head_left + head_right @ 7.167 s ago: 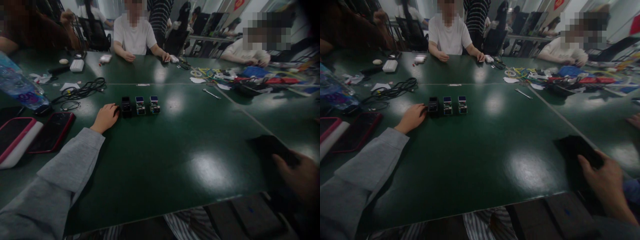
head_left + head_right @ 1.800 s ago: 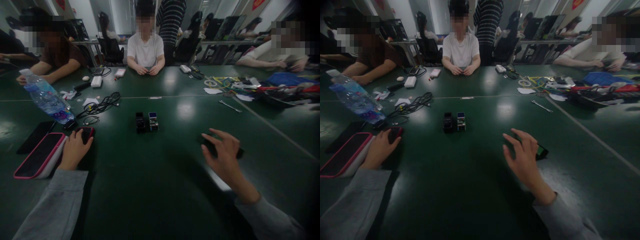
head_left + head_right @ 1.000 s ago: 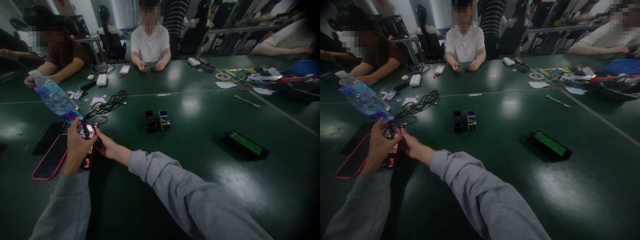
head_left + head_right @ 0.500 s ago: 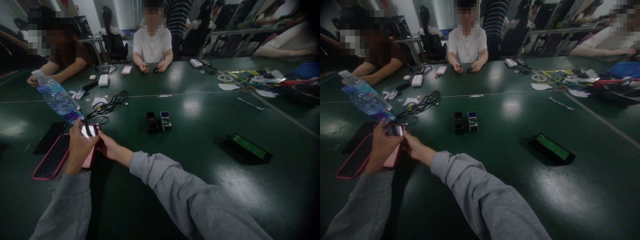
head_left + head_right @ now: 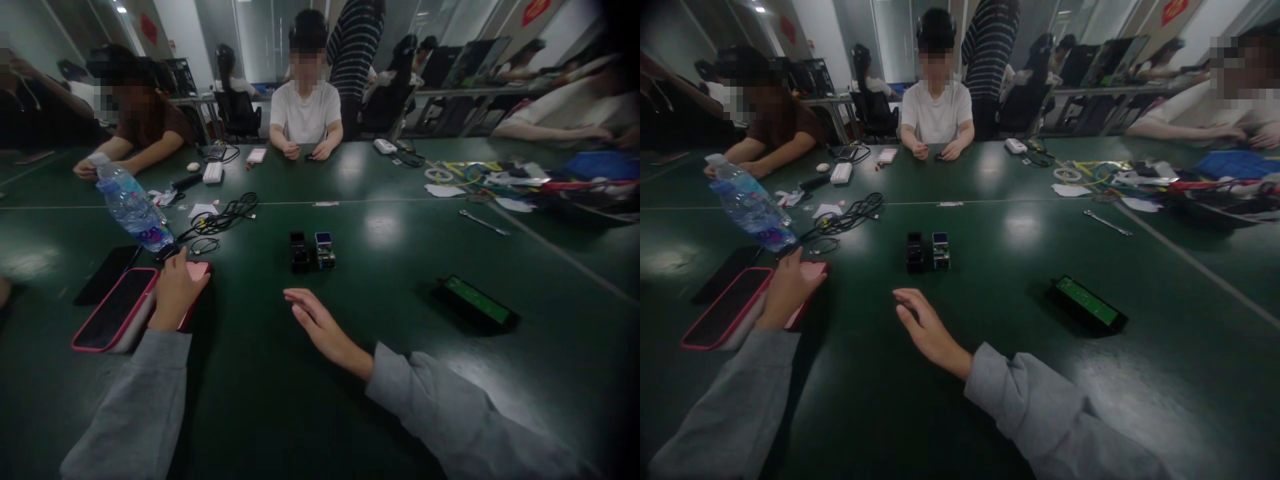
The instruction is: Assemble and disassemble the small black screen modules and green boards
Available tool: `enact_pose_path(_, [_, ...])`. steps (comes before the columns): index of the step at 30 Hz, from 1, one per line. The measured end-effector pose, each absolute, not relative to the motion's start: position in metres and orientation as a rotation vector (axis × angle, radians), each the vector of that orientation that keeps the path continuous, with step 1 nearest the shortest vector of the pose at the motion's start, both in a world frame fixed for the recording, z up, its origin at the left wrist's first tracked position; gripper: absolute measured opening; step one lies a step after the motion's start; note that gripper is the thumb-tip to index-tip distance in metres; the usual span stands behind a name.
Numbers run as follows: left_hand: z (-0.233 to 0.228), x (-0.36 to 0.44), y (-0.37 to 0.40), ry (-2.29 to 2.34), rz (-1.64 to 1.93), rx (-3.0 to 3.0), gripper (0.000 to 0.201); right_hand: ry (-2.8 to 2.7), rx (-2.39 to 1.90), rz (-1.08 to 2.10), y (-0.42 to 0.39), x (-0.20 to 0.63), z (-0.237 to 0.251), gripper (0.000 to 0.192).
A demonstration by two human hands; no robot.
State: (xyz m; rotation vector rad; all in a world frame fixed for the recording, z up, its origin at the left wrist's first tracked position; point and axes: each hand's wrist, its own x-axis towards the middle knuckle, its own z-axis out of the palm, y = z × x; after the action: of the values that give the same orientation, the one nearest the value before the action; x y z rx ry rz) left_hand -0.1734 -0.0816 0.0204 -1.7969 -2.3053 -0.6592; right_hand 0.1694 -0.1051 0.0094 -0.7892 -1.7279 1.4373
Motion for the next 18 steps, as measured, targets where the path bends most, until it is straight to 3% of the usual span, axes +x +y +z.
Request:
enact_pose_path(6, [0.056,-0.040,-0.099,-1.821,-0.906,-2.128,0.027,-1.603,-0.969,1.084,-0.095,0.187,0.002,0.028])
enact_pose_path(10, [0.043,0.020,-0.077,-1.513,-1.365,-2.274,0.025,-1.612,-0.973,0.753,-0.082,0.195,0.006,0.021])
enact_pose_path(14, [0.020,0.030,-0.042,-1.622,-1.905,-1.960,0.022,-1.694,-0.929,0.496,-0.073,0.209,0.011,0.021])
enact_pose_path(18, [0.008,0.027,-0.029,-1.671,-2.092,-1.842,0.024,-1.735,-0.921,0.432,-0.068,0.214,0.011,0.024])
